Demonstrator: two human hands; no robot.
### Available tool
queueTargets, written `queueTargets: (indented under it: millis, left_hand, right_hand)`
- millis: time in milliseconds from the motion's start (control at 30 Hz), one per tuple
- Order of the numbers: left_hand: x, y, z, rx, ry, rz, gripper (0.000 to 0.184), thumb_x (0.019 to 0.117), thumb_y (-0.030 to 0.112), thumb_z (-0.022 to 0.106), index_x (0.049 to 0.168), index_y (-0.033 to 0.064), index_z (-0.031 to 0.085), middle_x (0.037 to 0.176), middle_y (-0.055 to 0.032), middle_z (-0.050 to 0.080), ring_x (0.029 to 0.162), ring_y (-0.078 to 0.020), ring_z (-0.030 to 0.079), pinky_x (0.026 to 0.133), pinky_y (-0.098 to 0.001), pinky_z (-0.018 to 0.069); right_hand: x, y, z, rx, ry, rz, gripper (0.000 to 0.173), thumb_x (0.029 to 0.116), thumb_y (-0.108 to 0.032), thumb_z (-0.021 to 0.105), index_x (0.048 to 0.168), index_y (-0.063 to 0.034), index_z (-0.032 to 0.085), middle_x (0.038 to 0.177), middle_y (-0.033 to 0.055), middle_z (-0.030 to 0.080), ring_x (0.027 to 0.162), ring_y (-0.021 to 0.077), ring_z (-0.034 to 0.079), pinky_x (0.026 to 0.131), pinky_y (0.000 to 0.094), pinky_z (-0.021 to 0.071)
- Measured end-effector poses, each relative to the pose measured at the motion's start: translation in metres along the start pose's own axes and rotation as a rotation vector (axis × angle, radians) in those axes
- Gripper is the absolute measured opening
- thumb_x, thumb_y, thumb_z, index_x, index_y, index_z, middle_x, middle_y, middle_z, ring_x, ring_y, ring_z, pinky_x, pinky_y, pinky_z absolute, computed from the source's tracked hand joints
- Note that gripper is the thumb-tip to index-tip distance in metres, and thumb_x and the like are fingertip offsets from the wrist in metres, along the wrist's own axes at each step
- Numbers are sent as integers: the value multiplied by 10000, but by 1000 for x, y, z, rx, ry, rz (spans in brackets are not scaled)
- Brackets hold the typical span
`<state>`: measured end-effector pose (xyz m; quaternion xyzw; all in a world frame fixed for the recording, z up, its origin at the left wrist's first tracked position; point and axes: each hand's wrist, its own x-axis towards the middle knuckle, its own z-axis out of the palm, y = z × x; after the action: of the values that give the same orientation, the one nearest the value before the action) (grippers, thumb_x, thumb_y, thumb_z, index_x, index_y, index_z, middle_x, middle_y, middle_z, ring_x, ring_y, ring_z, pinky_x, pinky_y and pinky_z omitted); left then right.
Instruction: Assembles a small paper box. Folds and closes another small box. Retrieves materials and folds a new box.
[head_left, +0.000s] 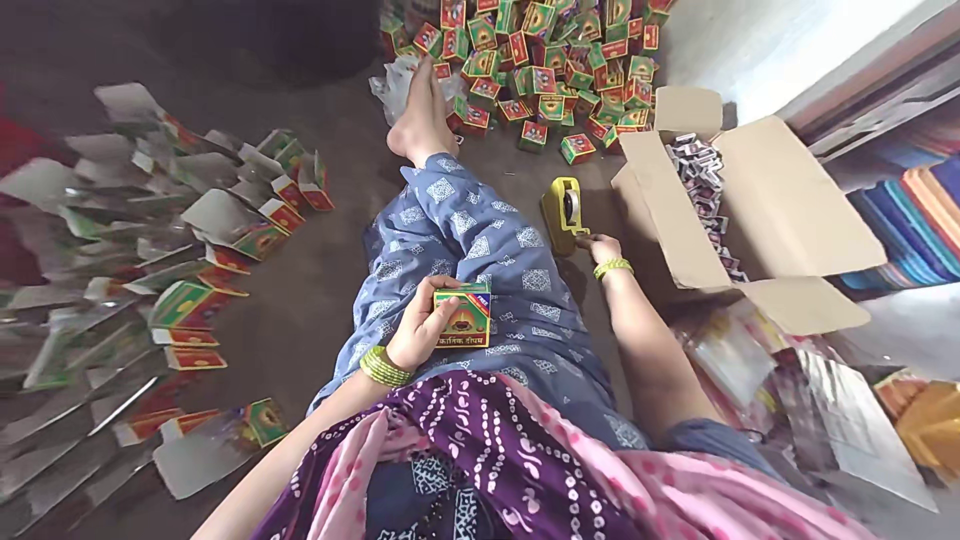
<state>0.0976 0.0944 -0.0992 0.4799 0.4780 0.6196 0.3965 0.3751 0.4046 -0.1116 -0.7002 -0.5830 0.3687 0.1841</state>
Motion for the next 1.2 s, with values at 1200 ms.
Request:
queueTargets:
  millis: [1200]
  left_hand:
    - [3, -7, -1, 188, 118, 209, 420, 919, 223, 769, 1176, -44, 570, 1226, -178, 620, 1077, -212, 662, 910, -372, 597]
  right_hand:
    - [-219, -97, 78, 517, -758, -339, 188, 956, -194, 725, 1022, -20, 751, 1081, 86, 720, 1005, 153, 679, 893, 329, 574]
